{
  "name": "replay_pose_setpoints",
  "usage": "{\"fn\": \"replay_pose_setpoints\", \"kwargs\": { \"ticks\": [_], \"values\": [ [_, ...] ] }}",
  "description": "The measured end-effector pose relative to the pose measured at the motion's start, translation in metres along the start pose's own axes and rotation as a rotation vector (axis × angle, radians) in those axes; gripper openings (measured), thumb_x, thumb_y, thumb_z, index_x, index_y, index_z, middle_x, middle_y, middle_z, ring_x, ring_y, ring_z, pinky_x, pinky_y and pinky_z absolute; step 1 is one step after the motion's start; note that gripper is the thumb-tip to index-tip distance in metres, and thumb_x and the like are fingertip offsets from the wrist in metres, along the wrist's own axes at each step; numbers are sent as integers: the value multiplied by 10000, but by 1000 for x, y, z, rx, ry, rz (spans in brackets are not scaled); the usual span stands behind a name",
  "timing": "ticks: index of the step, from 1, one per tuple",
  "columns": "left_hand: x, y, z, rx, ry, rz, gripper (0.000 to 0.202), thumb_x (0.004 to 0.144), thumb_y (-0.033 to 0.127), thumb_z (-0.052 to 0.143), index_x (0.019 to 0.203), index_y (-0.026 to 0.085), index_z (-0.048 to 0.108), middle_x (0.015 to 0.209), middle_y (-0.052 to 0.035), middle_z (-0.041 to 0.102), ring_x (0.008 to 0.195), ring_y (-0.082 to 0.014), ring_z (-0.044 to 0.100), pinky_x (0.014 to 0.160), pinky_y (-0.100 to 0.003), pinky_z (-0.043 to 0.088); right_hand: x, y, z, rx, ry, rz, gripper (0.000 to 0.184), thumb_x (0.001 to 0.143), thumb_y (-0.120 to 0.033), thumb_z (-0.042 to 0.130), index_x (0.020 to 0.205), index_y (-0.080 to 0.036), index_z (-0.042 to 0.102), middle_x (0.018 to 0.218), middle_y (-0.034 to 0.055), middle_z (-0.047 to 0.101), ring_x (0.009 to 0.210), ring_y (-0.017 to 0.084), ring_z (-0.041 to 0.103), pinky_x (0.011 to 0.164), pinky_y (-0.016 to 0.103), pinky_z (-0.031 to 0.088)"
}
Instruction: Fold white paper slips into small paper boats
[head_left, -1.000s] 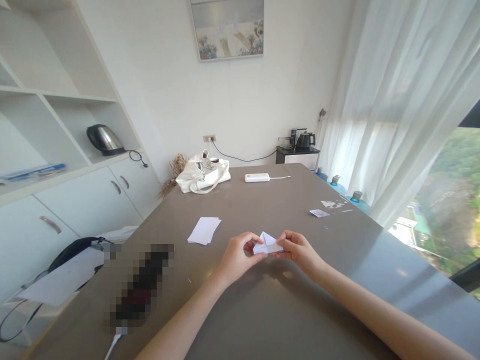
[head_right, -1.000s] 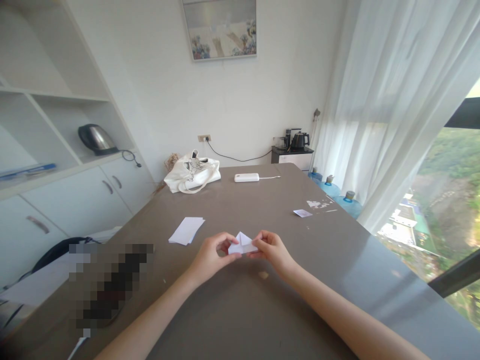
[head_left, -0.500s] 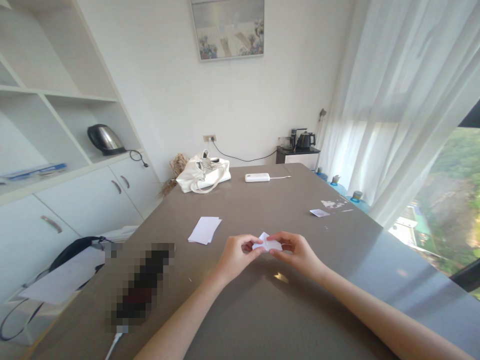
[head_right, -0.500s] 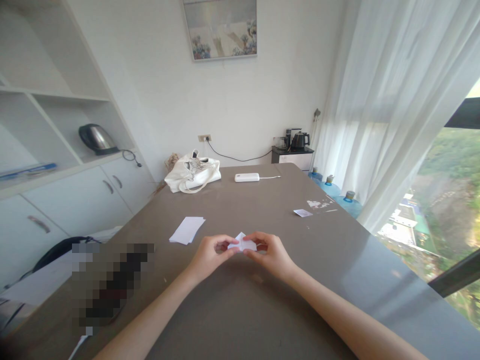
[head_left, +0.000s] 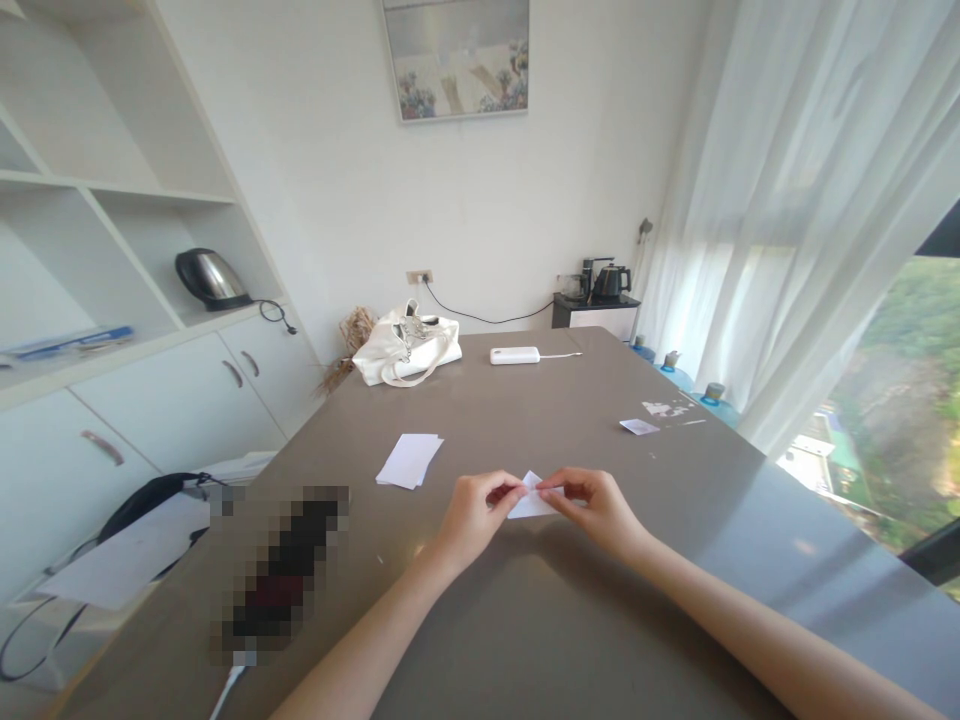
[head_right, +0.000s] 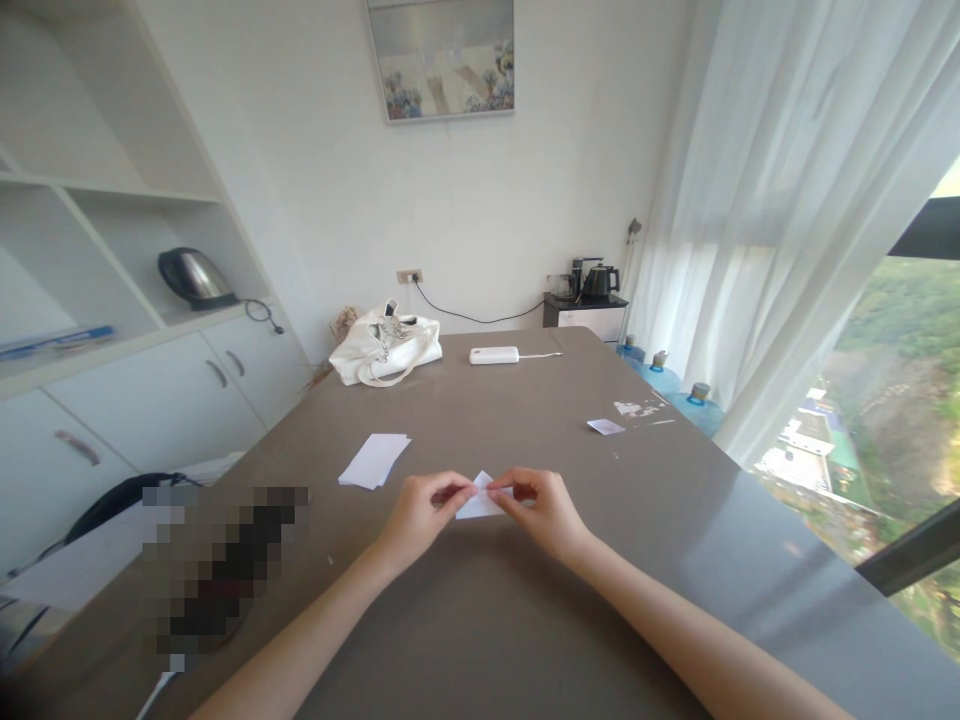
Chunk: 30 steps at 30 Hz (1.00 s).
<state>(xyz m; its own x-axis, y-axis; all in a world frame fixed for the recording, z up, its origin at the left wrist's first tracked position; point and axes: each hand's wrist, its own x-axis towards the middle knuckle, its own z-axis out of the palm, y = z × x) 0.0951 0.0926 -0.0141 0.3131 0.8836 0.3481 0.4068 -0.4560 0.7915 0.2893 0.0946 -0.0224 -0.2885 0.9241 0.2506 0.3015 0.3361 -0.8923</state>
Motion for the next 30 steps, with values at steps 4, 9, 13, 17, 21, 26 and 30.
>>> {"fn": "replay_pose_setpoints", "kwargs": {
  "ticks": [4, 9, 13, 17, 21, 26, 30],
  "values": [
    [1, -2, 3, -58, 24, -18, 236, 830, 369, 558, 828, 161, 668, 759, -49, 701, 685, -157, 633, 640, -219, 458, 0, 3, 2, 56, 28, 39, 338, 777, -464, 603, 828, -147, 707, 734, 73, 685, 675, 203, 616, 598, 287, 477],
    [2, -2, 5, -146, 56, -39, 209, 833, 352, 557, 858, 156, 627, 678, -24, 654, 614, -129, 592, 574, -200, 424, -1, -2, 5, 182, 42, 40, 356, 765, -442, 633, 969, -150, 644, 670, 35, 648, 614, 164, 588, 545, 253, 445],
    [2, -2, 5, -181, 64, -45, 212, 840, 346, 549, 845, 147, 621, 665, -19, 634, 580, -112, 556, 543, -193, 398, -1, -6, 5, 251, 45, 21, 371, 787, -391, 632, 1069, -158, 570, 668, 20, 632, 590, 139, 567, 532, 236, 421],
    [1, 3, 5, -269, 21, -84, 242, 834, 369, 555, 904, 147, 622, 662, -14, 622, 576, -107, 557, 529, -186, 407, 0, -5, 5, 239, 43, 22, 321, 797, -386, 623, 1012, -152, 576, 648, 15, 613, 581, 133, 558, 530, 235, 415],
    [1, 7, 8, -408, -46, -136, 278, 735, 345, 678, 911, 138, 619, 764, -42, 663, 693, -143, 620, 620, -218, 483, -1, -4, 5, 226, 33, 10, 301, 804, -384, 618, 990, -152, 569, 644, 12, 608, 600, 137, 565, 560, 243, 428],
    [2, 6, 10, -508, -39, -241, 283, 736, 379, 666, 858, 129, 608, 760, -57, 668, 627, -151, 622, 538, -243, 516, -3, -9, 7, 268, 23, 10, 306, 804, -383, 617, 992, -151, 550, 643, 11, 605, 604, 136, 567, 566, 243, 431],
    [2, 8, 10, -514, -27, -253, 292, 732, 385, 671, 864, 132, 608, 741, -52, 670, 609, -146, 621, 524, -239, 524, -3, -12, 7, 302, 17, 37, 329, 799, -381, 621, 1017, -150, 536, 642, 4, 594, 585, 129, 559, 543, 234, 417]
  ]
}}
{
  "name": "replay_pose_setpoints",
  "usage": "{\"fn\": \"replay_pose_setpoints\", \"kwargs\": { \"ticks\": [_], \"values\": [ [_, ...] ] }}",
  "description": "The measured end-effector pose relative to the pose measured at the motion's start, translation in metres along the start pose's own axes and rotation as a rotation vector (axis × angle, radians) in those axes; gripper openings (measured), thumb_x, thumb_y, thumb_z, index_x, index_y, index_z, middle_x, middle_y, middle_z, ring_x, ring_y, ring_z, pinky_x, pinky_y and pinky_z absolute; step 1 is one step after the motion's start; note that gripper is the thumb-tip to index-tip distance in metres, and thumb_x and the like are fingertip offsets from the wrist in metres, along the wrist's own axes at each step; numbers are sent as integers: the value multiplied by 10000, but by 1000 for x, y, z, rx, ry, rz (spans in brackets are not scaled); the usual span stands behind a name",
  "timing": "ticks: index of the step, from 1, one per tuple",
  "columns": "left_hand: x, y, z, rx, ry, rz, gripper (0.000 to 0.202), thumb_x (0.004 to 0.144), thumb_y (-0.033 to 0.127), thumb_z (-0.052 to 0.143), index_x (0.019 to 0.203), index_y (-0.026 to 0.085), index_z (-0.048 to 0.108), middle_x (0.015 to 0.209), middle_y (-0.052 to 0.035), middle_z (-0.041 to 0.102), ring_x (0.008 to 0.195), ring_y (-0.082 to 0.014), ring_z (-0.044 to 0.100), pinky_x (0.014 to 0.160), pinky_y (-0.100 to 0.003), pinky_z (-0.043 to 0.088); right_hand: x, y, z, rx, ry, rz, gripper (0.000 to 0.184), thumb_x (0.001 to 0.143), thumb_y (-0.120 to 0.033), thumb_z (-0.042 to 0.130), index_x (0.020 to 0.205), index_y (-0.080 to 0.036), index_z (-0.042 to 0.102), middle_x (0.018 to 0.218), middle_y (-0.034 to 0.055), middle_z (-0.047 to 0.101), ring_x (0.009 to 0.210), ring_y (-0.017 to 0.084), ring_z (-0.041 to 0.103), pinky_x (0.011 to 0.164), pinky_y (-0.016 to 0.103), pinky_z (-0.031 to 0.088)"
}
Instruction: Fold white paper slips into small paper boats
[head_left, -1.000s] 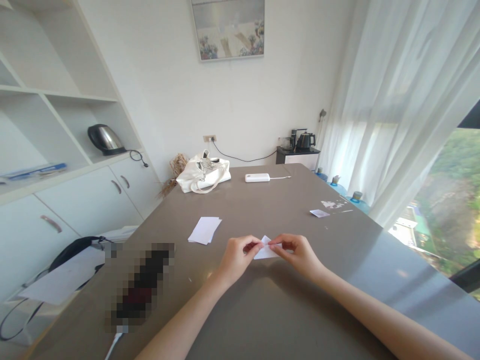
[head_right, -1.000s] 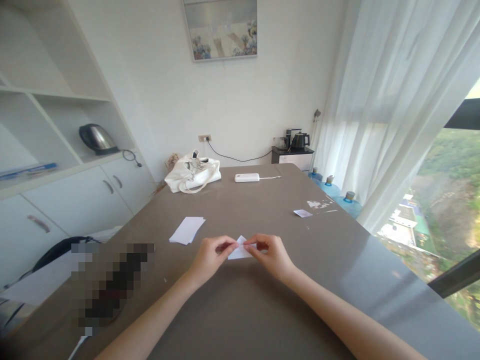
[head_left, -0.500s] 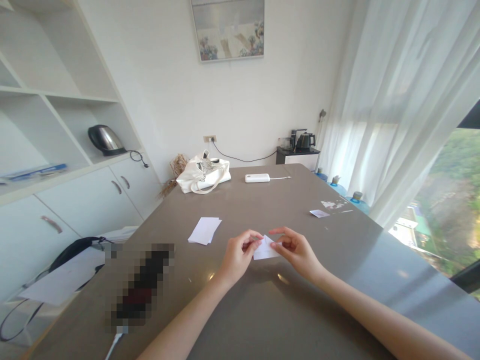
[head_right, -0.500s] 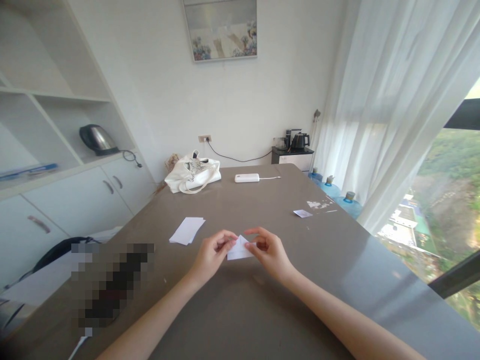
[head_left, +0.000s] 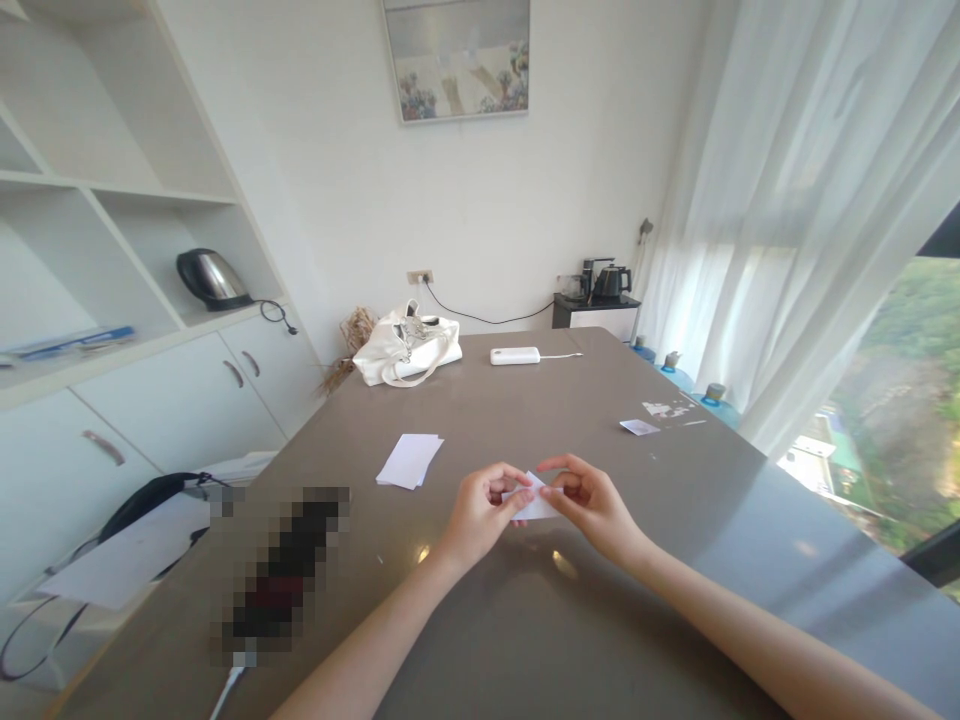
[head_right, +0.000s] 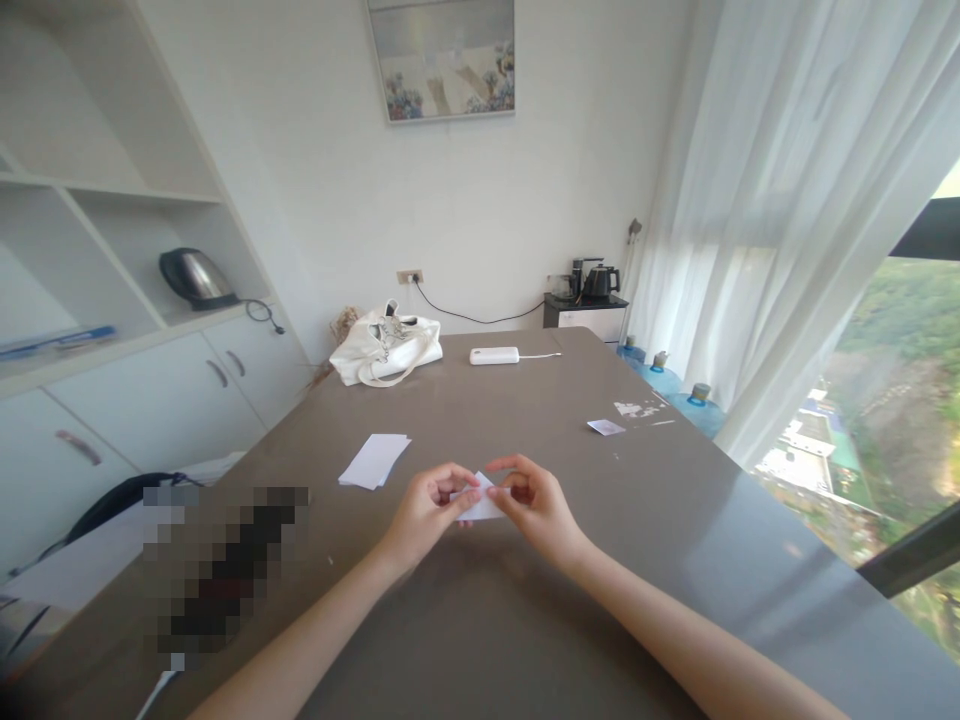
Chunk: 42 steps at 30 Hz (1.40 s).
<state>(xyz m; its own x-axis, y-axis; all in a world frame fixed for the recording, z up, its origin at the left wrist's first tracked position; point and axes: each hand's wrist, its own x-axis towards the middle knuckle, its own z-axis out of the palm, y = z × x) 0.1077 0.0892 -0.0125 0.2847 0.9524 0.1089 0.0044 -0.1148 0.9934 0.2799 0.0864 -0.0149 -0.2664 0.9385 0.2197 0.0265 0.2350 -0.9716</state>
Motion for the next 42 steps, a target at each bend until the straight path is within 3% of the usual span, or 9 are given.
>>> {"fn": "replay_pose_setpoints", "kwargs": {
  "ticks": [7, 15, 20, 26, 30, 34, 36, 42],
  "values": [
    [-3, 2, 3, 39, -4, -15, 320, 720, 414, 677, 867, 137, 615, 741, -55, 682, 621, -156, 638, 534, -245, 540, 2, 2, 0, -19, -76, 43, 393, 792, -349, 627, 1111, -164, 492, 717, 18, 624, 639, 146, 588, 563, 240, 423],
    [-1, -4, 4, 97, -13, -11, 314, 742, 398, 657, 902, 129, 631, 816, -86, 701, 638, -168, 654, 554, -263, 550, 0, 12, -2, -159, -71, 32, 404, 767, -262, 629, 1131, -182, 473, 718, 6, 630, 604, 131, 574, 511, 210, 387],
    [0, -5, 3, 104, -11, 9, 321, 745, 380, 656, 933, 121, 631, 820, -94, 705, 638, -174, 660, 540, -254, 543, 0, 6, 0, -29, -97, 65, 406, 749, -287, 632, 1101, -183, 458, 757, 15, 642, 669, 154, 616, 573, 237, 439],
    [1, -7, -5, 132, 40, 88, 299, 764, 365, 640, 942, 125, 641, 843, -93, 707, 593, -146, 637, 548, -246, 530, 8, 3, -13, 82, -38, 124, 466, 670, -283, 677, 1045, -192, 415, 617, -39, 617, 566, 131, 581, 544, 237, 412],
    [2, -8, -12, 142, 92, 98, 274, 761, 353, 647, 914, 126, 634, 814, -86, 708, 547, -123, 613, 546, -232, 511, 11, -1, -23, 92, 52, 124, 433, 649, -281, 676, 993, -193, 429, 608, -32, 635, 599, 150, 605, 622, 283, 457],
    [1, -7, -6, 102, 46, 49, 295, 742, 363, 664, 918, 130, 629, 826, -86, 707, 605, -150, 640, 539, -238, 522, 6, -7, -14, 126, -21, 180, 343, 753, -384, 587, 1009, -181, 484, 757, 24, 665, 710, 174, 639, 686, 321, 489],
    [0, -6, -1, 87, 24, 21, 306, 740, 369, 665, 923, 127, 627, 838, -91, 706, 640, -163, 652, 552, -248, 531, 4, -6, -8, 106, -105, 165, 393, 733, -387, 643, 1023, -172, 490, 786, 37, 666, 742, 182, 648, 677, 302, 483],
    [1, -7, -3, 61, -101, -34, 322, 747, 354, 657, 979, 135, 612, 854, -92, 706, 662, -175, 670, 620, -293, 552, 4, 2, -7, 92, -76, 149, 491, 659, -374, 738, 1006, -178, 450, 710, -1, 640, 647, 153, 633, 593, 253, 455]
  ]
}}
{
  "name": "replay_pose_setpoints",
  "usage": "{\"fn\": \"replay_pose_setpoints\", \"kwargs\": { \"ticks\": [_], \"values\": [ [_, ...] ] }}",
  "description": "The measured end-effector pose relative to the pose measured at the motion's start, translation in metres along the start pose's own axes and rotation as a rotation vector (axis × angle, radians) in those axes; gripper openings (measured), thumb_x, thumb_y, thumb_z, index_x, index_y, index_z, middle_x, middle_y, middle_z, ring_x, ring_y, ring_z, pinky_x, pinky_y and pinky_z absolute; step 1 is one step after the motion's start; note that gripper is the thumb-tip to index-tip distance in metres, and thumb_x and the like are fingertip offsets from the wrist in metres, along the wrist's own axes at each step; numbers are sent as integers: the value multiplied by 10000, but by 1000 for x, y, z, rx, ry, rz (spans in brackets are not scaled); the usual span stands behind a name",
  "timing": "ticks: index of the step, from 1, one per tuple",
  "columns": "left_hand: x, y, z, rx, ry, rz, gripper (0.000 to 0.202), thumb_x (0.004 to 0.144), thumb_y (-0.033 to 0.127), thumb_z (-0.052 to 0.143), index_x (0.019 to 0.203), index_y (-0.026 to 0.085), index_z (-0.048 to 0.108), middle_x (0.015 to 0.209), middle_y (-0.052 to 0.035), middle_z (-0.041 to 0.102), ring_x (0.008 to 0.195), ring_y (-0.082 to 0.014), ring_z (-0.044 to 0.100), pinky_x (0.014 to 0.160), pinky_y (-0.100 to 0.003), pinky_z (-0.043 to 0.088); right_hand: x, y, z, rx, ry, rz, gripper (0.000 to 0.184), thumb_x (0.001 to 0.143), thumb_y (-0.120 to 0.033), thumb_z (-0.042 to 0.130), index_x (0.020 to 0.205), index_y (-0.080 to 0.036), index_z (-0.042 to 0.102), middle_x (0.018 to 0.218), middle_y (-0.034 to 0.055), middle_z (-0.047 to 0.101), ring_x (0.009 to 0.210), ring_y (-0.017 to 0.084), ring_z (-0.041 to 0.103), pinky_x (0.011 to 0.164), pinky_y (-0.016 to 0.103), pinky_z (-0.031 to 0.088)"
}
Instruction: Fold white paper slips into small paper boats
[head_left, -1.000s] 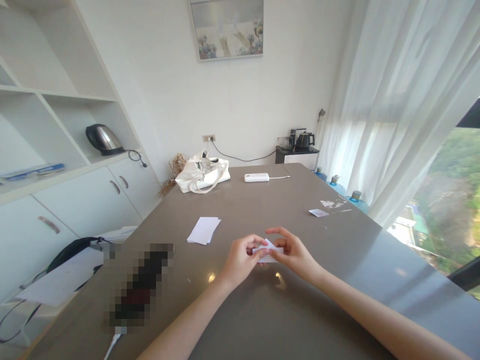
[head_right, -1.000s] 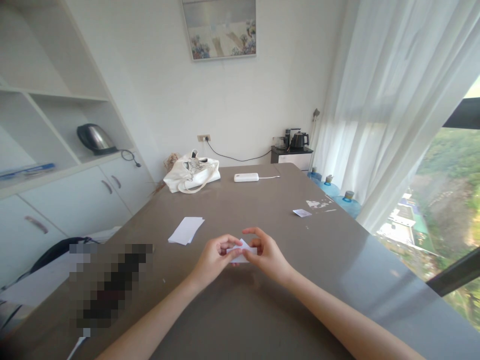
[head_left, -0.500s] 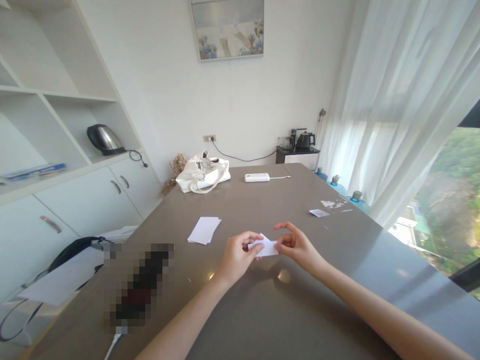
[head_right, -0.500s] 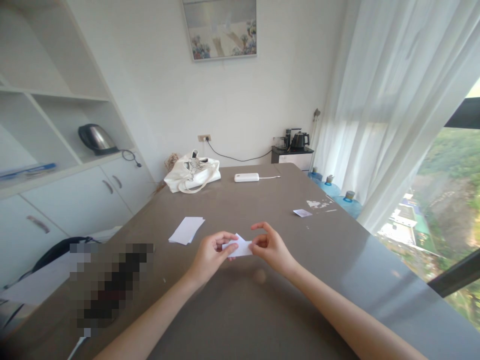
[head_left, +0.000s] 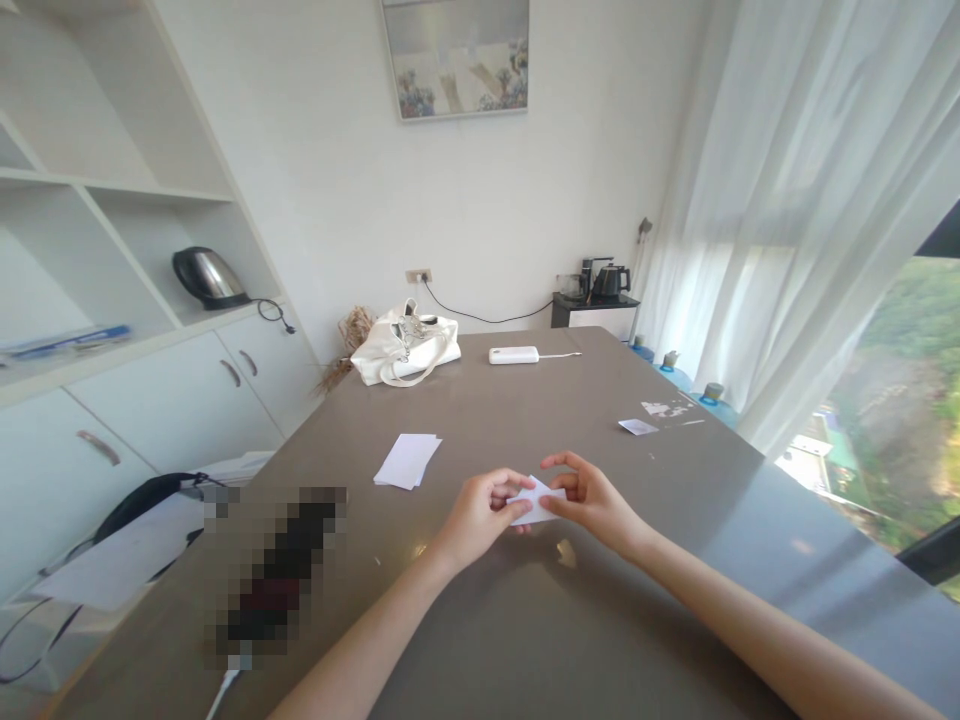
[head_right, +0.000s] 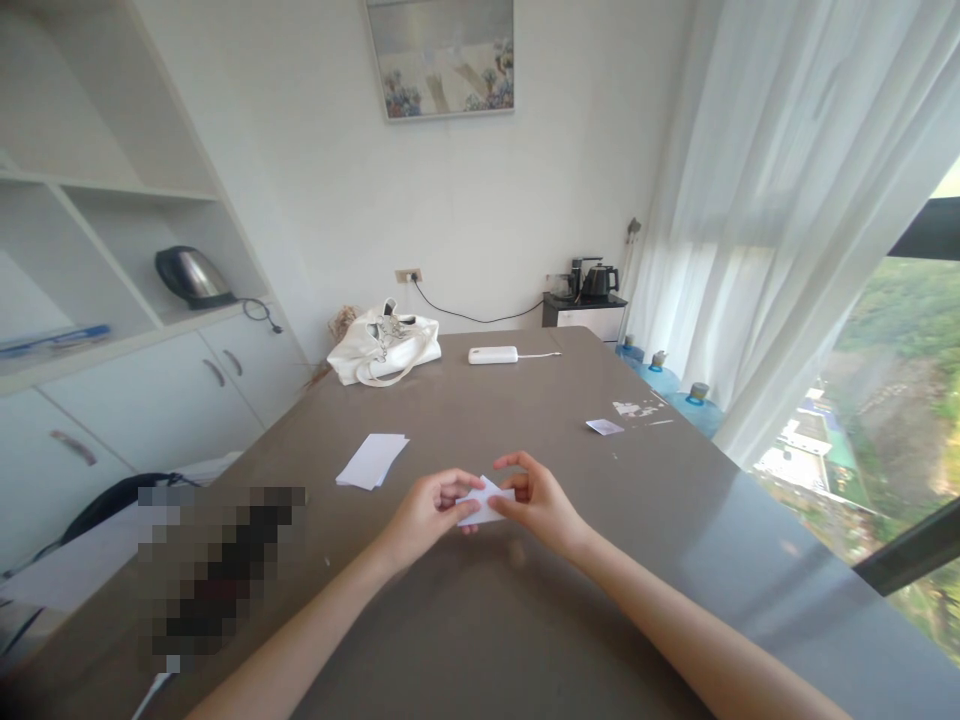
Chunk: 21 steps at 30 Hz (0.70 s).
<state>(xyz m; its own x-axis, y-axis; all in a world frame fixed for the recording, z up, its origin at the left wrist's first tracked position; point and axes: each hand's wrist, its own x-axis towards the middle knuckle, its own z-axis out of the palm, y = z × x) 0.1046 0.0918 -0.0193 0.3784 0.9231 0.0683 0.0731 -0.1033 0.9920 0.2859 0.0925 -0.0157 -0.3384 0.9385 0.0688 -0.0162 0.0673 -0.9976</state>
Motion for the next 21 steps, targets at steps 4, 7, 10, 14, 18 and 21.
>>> {"fn": "replay_pose_setpoints", "kwargs": {
  "ticks": [4, 7, 10, 14, 18, 21],
  "values": [
    [0, -1, -6, 96, -29, 16, 258, 790, 349, 600, 950, 147, 613, 703, -53, 682, 544, -150, 642, 529, -246, 513, 2, 1, -2, -4, -18, 6, 518, 644, -384, 747, 1001, -182, 431, 675, -21, 624, 598, 135, 610, 562, 239, 431],
    [0, 1, -7, 175, -12, 26, 229, 803, 353, 577, 931, 164, 598, 593, -10, 640, 469, -131, 605, 463, -209, 462, 3, 2, -2, -1, -19, 17, 532, 629, -399, 753, 982, -194, 411, 652, -31, 619, 588, 141, 612, 548, 237, 418],
    [0, 4, -9, 160, -27, 32, 240, 800, 367, 581, 939, 174, 551, 552, 10, 622, 443, -123, 586, 452, -201, 446, 4, 2, -3, 19, -11, 14, 539, 624, -400, 755, 974, -203, 395, 648, -34, 625, 589, 146, 620, 544, 239, 416],
    [0, 7, -12, 35, -65, 36, 304, 800, 372, 581, 1007, 174, 479, 601, -2, 639, 512, -148, 630, 497, -224, 473, 4, -1, -6, 40, 6, 1, 542, 630, -393, 750, 978, -217, 374, 672, -25, 645, 618, 163, 639, 551, 252, 429],
    [-1, 8, -14, 27, -64, 25, 300, 802, 348, 569, 1022, 183, 451, 608, 4, 637, 538, -159, 641, 524, -245, 486, 4, -2, -8, 30, 35, 7, 548, 617, -389, 755, 974, -217, 377, 648, -34, 637, 615, 173, 643, 542, 250, 428],
    [-2, 6, -10, 76, -17, 69, 245, 804, 331, 572, 987, 194, 488, 663, -1, 651, 582, -151, 647, 576, -249, 495, 4, 2, -8, 25, 58, 25, 546, 610, -388, 758, 962, -215, 379, 624, -43, 626, 590, 167, 632, 522, 235, 408]
  ]
}}
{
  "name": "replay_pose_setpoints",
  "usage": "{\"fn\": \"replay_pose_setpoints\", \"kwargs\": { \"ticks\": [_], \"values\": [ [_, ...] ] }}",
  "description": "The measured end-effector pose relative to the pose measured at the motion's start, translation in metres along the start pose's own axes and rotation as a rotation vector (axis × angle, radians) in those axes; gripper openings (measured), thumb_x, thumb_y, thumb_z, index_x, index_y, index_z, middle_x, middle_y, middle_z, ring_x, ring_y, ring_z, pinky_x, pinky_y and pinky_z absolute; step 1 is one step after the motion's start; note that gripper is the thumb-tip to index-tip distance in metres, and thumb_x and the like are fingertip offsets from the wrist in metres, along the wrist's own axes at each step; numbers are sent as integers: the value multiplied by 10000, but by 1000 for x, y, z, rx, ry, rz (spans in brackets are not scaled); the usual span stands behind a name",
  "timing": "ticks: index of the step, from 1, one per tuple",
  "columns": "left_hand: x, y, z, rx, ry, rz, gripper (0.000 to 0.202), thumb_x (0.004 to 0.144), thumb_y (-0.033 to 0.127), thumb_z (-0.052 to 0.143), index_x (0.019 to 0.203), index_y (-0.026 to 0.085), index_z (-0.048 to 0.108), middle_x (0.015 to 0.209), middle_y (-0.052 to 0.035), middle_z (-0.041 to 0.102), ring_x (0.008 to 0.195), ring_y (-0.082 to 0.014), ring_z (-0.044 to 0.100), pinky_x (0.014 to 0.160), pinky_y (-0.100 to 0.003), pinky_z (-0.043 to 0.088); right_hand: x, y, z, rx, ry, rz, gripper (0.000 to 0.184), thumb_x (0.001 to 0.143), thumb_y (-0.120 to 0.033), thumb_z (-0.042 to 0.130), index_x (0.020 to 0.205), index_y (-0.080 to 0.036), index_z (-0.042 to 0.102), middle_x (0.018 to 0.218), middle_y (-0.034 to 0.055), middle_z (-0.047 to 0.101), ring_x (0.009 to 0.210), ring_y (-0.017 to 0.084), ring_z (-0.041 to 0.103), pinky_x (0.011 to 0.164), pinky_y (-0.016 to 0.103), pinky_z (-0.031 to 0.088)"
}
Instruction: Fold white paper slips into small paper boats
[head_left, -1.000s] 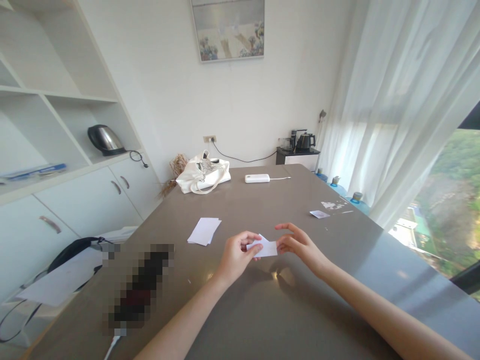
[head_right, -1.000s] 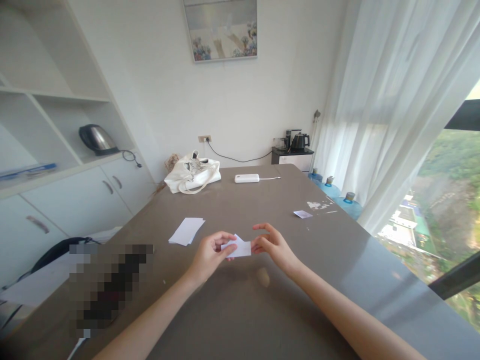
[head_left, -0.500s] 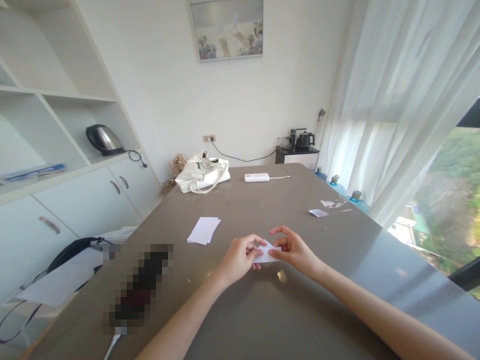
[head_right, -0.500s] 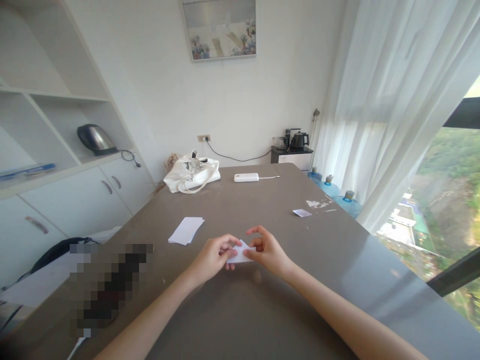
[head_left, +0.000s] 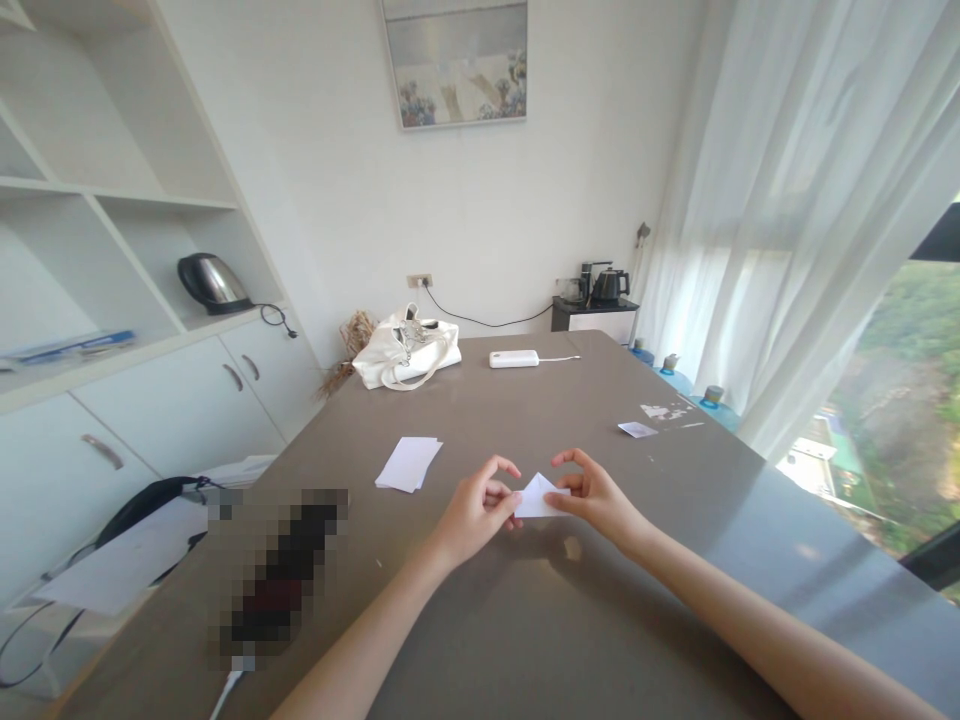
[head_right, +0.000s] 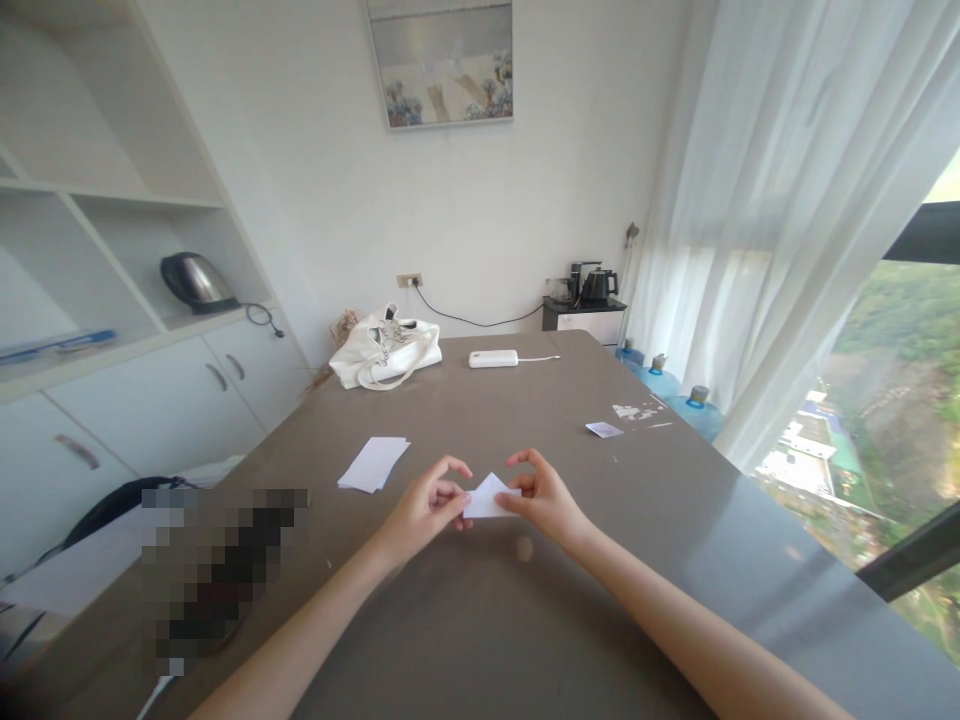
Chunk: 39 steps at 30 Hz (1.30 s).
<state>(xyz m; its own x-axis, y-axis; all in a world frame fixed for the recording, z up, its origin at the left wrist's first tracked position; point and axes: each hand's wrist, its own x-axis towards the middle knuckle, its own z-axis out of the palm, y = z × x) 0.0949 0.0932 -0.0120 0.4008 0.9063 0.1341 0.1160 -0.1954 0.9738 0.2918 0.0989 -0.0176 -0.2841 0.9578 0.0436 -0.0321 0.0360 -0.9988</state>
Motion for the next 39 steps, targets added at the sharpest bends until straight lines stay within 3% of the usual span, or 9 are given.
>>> {"fn": "replay_pose_setpoints", "kwargs": {
  "ticks": [5, 8, 12, 16, 20, 30, 39],
  "values": [
    [1, -5, 8, 101, 53, 52, 198, 717, 332, 676, 809, 161, 638, 737, -33, 679, 669, -164, 638, 626, -245, 481, -1, 3, 4, 41, -44, -19, 503, 660, -383, 734, 957, -231, 357, 589, -66, 609, 541, 135, 596, 495, 201, 365],
    [3, -8, 9, 110, 130, 38, 226, 671, 322, 716, 813, 149, 685, 740, -48, 698, 684, -180, 636, 635, -258, 483, -3, 0, 6, 72, -73, -47, 438, 682, -395, 723, 907, -229, 386, 598, -61, 612, 551, 133, 600, 518, 214, 400],
    [4, -9, 8, 51, 177, 33, 269, 675, 319, 719, 863, 128, 691, 780, -78, 717, 694, -188, 649, 655, -272, 495, -2, -4, 6, 29, -79, -87, 372, 664, -440, 730, 834, -186, 519, 741, 11, 666, 679, 169, 644, 633, 284, 487],
    [4, -7, 9, 9, 218, 54, 294, 662, 316, 737, 888, 132, 697, 868, -103, 728, 754, -209, 669, 705, -290, 514, -1, 1, 6, -114, -37, -111, 398, 638, -442, 748, 879, -145, 635, 872, 85, 694, 792, 223, 659, 730, 353, 515],
    [3, -8, 9, 60, 273, 100, 278, 678, 332, 730, 885, 147, 715, 907, -110, 725, 794, -226, 669, 724, -301, 517, -1, 6, 5, -210, 36, -174, 371, 678, -413, 725, 915, -135, 663, 813, 81, 700, 751, 220, 653, 705, 346, 514],
    [1, -3, 10, 215, 333, 212, 193, 712, 325, 711, 815, 163, 725, 777, -74, 711, 684, -181, 633, 639, -255, 482, -5, 0, 6, -548, 161, -366, 229, 767, -371, 651, 886, -181, 702, 741, 48, 668, 658, 185, 576, 604, 288, 443],
    [0, 1, 9, 232, 323, 244, 146, 745, 306, 687, 775, 167, 720, 755, -55, 704, 670, -150, 617, 611, -219, 452, -5, 1, 5, -566, 176, -378, 185, 776, -345, 647, 830, -178, 704, 700, 34, 629, 642, 166, 564, 605, 267, 439]
  ]
}}
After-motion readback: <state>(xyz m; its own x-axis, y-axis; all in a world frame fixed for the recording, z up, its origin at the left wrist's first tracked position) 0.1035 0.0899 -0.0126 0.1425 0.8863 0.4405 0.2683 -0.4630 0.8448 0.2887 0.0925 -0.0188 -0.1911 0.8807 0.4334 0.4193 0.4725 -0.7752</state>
